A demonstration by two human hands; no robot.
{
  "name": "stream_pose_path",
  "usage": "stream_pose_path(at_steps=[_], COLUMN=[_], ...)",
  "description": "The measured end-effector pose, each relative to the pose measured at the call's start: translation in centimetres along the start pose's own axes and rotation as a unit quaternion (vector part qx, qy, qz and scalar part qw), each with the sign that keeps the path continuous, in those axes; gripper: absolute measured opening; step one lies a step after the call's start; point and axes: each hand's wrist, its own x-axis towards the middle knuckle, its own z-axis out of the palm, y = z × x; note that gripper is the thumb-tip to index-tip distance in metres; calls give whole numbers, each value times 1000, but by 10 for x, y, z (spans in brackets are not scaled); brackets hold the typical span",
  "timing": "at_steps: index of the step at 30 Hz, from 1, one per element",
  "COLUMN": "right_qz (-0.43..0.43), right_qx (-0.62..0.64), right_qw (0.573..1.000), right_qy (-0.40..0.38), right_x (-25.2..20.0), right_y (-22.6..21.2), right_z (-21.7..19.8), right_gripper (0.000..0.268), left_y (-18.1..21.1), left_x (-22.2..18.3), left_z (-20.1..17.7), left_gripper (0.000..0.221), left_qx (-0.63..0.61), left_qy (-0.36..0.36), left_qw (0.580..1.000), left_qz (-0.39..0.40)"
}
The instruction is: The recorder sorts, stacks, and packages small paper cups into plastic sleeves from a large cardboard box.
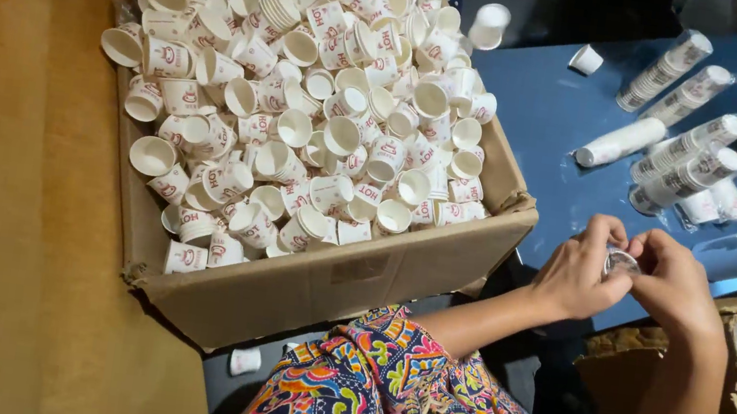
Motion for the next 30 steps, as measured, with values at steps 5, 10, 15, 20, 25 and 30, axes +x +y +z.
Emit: stream_pose_path(at_steps=[5, 10, 15, 20, 25, 30], right_qz=[25, 30, 177, 237, 88, -85], right_qx=[67, 468, 499, 613, 773, 501], right_qw=[997, 883, 844, 746, 628, 788], right_qy=[-26, -36, 88, 105, 18, 348], right_x=[2, -14, -13, -26, 10, 28], right_y=[2, -2, 38, -9, 82, 36], right_z=[7, 19, 64, 90, 76, 40], right_gripper=[21, 23, 44, 70, 73, 91], left_y=[-11, -24, -41, -29, -31, 12], left_x=[5, 24, 29, 16, -2, 5], left_z=[4, -18, -22, -7, 11, -14], left_gripper=[42, 36, 39, 37, 26, 40], left_qx=[4, -16, -211, -200, -191, -23], left_qy=[34, 43, 177, 255, 105, 65], left_qw=[999, 986, 944, 939, 975, 996], left_qz=[-29, -161, -183, -114, -50, 57])
